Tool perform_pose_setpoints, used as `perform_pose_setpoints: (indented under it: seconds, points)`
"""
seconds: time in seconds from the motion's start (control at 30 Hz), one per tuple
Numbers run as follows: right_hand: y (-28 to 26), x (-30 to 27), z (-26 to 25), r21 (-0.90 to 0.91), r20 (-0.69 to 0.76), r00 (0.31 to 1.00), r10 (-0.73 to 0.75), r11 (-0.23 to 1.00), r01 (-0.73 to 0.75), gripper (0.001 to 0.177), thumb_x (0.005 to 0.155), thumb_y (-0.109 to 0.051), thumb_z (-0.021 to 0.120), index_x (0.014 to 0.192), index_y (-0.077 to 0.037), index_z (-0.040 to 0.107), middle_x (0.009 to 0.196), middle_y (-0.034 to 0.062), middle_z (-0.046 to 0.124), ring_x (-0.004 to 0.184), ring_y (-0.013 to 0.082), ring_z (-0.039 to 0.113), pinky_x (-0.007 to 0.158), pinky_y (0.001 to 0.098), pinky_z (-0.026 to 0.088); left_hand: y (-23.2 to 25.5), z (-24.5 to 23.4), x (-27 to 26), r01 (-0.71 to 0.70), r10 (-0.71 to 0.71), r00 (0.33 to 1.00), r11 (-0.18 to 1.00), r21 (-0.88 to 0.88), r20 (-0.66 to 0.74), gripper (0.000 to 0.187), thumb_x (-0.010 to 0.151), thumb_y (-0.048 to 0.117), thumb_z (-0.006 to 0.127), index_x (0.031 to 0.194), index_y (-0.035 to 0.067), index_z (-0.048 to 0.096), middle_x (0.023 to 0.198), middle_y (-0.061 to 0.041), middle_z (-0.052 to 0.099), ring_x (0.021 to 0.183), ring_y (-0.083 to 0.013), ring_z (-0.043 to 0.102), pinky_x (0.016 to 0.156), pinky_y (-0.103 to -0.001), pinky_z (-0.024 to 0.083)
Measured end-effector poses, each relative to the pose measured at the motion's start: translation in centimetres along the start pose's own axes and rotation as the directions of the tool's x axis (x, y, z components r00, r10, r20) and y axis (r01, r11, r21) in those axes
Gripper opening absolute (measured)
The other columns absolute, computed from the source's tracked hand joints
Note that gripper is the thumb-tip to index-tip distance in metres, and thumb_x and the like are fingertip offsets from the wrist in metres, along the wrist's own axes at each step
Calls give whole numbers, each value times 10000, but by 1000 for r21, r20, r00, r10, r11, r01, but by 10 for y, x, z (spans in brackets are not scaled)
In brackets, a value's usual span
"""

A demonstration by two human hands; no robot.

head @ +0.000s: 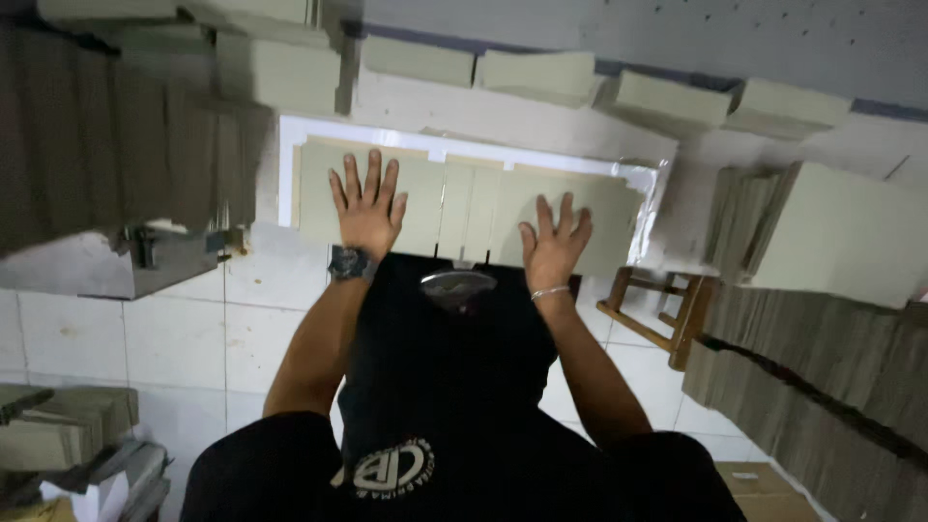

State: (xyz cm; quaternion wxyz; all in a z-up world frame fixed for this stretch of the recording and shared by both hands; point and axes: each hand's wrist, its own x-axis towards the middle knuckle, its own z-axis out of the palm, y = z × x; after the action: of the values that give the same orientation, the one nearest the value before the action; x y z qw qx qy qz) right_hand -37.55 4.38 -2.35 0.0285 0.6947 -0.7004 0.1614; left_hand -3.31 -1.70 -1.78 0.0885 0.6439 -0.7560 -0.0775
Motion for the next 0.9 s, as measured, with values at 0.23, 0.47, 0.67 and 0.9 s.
perform_pose_setpoints:
  seconds: [0.23,0.47,0.67,0.9]
  points:
    - [1,0,2,19,-37,999,-30,999,30,586,1024,-427,771,1549,-192,660,1617,229,489,1419,580,410,1162,755,332,-1,2,0,-10,9,999,1000,-18,-32,538,1172,499,426,1702,412,389,1833,-12,210,1648,-476,89,1316,-716,14]
    - [-2,1,-1,77,-102,994,-24,997,32,497,1069,-399,776,1495,-153,703,1569,260,485,1413,585,411,1162,771,307,-1,3,-4,-21,19,998,999,-38,-66,489,1182,494,436,1667,436,451,1797,-40,321,1655,-440,134,1328,-698,29]
    - [11,-13,23,23,-85,996,9,1000,-7,525,1026,-485,780,1494,-257,705,1454,152,555,1413,570,413,1145,773,319,0,22,-8,-126,117,960,992,-18,-255,448,1164,385,575,1612,399,566,1691,-131,464,1585,-431,339,1293,-683,149]
    - [13,-17,28,54,-94,996,8,999,-3,446,1071,-498,721,1460,-280,717,1415,101,546,1417,533,407,1132,744,337,4,24,-13,-104,102,955,995,6,-278,431,1162,363,559,1593,367,571,1635,-148,527,1569,-425,385,1291,-678,177]
